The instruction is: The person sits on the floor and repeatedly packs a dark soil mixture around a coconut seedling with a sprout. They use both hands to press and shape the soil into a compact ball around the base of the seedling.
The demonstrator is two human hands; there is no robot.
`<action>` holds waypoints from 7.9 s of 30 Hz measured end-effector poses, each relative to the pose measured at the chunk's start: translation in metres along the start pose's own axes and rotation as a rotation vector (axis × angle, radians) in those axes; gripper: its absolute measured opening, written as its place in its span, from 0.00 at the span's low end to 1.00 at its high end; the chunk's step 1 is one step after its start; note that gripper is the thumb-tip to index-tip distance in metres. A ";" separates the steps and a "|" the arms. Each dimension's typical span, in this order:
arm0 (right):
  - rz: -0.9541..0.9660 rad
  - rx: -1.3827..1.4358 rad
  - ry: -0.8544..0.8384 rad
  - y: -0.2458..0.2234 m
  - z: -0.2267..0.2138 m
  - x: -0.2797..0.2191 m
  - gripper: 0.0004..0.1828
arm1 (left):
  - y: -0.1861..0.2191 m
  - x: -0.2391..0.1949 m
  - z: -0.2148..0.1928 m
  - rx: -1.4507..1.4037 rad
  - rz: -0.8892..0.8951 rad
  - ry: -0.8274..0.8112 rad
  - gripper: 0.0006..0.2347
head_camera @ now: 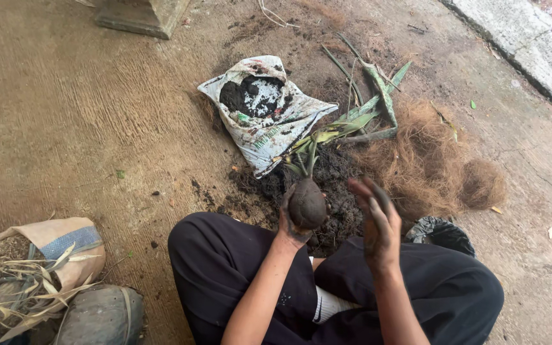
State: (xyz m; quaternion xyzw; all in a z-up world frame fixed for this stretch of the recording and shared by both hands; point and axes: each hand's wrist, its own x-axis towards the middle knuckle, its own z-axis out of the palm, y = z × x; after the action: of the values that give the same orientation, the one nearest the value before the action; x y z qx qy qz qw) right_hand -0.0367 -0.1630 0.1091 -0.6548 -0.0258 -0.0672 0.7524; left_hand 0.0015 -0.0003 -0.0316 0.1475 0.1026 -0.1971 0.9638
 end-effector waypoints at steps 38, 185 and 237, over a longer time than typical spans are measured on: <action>0.316 -0.412 -0.135 0.035 0.035 -0.016 0.43 | 0.012 -0.017 0.006 0.169 0.064 -0.014 0.31; -0.663 -0.487 0.226 0.076 0.049 -0.039 0.11 | -0.015 -0.013 0.017 -0.233 -0.022 -0.247 0.13; -0.452 -0.701 0.051 0.038 0.049 -0.021 0.30 | -0.022 -0.004 -0.004 -0.258 -0.050 -0.025 0.09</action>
State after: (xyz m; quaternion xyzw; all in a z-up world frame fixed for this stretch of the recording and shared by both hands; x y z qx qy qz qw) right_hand -0.0502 -0.1081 0.0758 -0.8472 -0.1258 -0.2517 0.4507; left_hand -0.0118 -0.0171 -0.0400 0.0171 0.1189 -0.2078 0.9708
